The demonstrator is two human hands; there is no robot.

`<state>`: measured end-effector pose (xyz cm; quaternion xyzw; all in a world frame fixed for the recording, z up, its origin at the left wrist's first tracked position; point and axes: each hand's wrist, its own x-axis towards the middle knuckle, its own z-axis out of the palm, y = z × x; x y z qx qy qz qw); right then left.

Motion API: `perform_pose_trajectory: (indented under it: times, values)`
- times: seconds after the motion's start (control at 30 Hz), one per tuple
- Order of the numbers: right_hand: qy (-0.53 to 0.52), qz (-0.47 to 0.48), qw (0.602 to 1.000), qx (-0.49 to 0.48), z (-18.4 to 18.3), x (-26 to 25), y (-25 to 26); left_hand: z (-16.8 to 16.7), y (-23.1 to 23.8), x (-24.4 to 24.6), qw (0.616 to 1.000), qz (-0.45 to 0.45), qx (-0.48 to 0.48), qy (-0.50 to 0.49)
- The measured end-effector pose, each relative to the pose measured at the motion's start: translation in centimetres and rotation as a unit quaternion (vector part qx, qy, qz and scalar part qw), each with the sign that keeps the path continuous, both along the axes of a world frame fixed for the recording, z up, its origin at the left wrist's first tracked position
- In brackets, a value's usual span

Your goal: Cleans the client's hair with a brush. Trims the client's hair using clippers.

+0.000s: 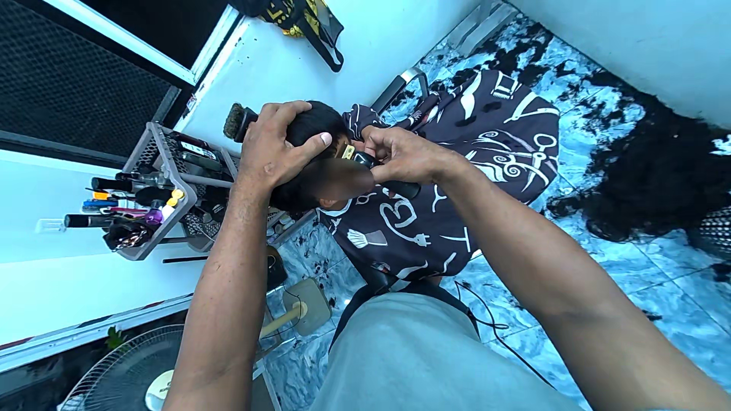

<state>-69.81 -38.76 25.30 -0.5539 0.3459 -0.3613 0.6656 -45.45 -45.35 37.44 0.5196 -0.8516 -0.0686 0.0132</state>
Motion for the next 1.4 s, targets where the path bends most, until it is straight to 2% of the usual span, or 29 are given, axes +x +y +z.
perform_pose_trajectory:
  times: [0.13, 0.27, 0.43, 0.57, 0.7, 0.87, 1.0, 1.1, 1.2, 1.27, 1.3, 1.33, 1.4]
  values:
    - [0.031, -0.002, 1.0, -0.002, 0.0, 0.2, 0.0, 0.0, 0.0, 0.1, 1.0, 0.001, 0.003, -0.003]
    - [0.007, -0.008, 1.0, 0.001, 0.0, 0.1, 0.0, 0.0, 0.0, 0.1, 1.0, 0.001, 0.0, 0.002]
    - [0.054, 0.006, 0.998, -0.016, -0.2, 0.1, 0.0, 0.0, 0.1, 0.1, 1.0, 0.0, 0.002, 0.005]
    - [0.007, -0.009, 1.0, -0.001, -0.2, 0.0, 0.1, -0.1, 0.1, 0.1, 1.0, 0.001, -0.003, 0.001]
    - [0.026, 0.011, 1.0, -0.004, -0.3, -0.4, 0.2, -0.1, 0.2, 0.1, 1.0, 0.001, -0.003, 0.0]
    - [-0.006, -0.002, 0.999, 0.034, 0.2, -0.6, -0.1, 0.0, 0.2, 0.1, 1.0, 0.003, -0.001, 0.007]
    - [0.026, 0.001, 1.0, -0.004, 0.5, -1.0, -0.6, 0.0, 0.1, 0.0, 1.0, 0.006, -0.002, 0.004]
    - [0.07, -0.004, 0.991, -0.111, 0.4, -1.4, -0.8, -0.1, 0.0, -0.2, 1.0, 0.014, -0.008, 0.005]
    - [0.083, -0.086, 0.979, -0.164, 1.2, -4.5, 3.3, 0.0, 1.2, -0.2, 0.994, 0.01, -0.1, 0.043]
    - [0.056, -0.166, 0.98, -0.09, 0.4, -7.6, 9.8, -0.9, 6.0, 0.1, 0.972, -0.053, -0.179, 0.143]
    - [0.019, -0.21, 0.977, -0.024, -0.9, -8.8, 13.1, -2.8, 9.9, -0.3, 0.955, -0.108, -0.178, 0.21]
    - [0.001, -0.261, 0.965, 0.036, -2.4, -9.4, 16.1, -6.0, 13.8, -1.2, 0.94, -0.159, -0.154, 0.258]
    - [0.017, -0.347, 0.928, 0.136, -4.8, -8.3, 21.0, -12.1, 18.6, -4.4, 0.924, -0.221, -0.078, 0.304]
